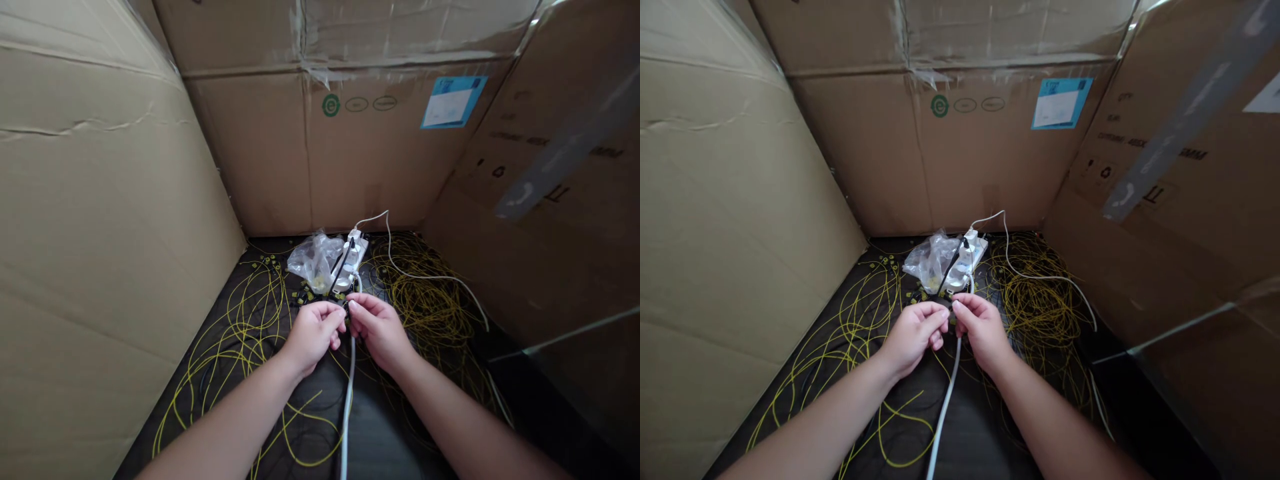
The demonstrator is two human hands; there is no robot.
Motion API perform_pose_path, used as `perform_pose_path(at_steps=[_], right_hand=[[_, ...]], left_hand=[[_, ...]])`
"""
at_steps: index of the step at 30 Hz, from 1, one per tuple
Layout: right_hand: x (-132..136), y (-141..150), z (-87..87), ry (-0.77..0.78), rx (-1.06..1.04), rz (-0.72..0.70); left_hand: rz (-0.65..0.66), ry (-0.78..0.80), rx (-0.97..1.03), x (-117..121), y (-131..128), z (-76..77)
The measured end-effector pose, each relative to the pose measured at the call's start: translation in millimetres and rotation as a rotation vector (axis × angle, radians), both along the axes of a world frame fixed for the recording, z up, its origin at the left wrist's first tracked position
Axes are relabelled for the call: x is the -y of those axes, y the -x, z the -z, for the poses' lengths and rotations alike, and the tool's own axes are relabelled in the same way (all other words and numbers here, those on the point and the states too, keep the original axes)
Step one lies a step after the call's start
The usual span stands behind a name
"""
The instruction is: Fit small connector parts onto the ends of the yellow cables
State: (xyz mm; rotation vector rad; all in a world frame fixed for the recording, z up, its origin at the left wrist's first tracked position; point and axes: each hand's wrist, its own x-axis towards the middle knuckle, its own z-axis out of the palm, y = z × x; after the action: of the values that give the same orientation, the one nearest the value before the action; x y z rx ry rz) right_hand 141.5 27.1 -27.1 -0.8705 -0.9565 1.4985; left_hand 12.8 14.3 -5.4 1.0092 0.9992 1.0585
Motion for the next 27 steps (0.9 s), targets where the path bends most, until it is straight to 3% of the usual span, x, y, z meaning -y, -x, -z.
perform_pose_path(at_steps=[8,18,27], right_hand=[[0.4,-0.7,-2.3,0.055,-0.057,-0.069],[1.2,0.5,-4.2,0.030,-0.083,-0.004],[1.1,-1.5,-3.7,0.069,-0.085,-0.079]], left_hand=[[-0.026,0.011,-0.013,-1.1,-0.6,0.7],[-0.038,0.032,-0.004,-0.8,-0.1,-1.6],[-0.041,-0.005,-0.032,-0.7,0.1,0.5]])
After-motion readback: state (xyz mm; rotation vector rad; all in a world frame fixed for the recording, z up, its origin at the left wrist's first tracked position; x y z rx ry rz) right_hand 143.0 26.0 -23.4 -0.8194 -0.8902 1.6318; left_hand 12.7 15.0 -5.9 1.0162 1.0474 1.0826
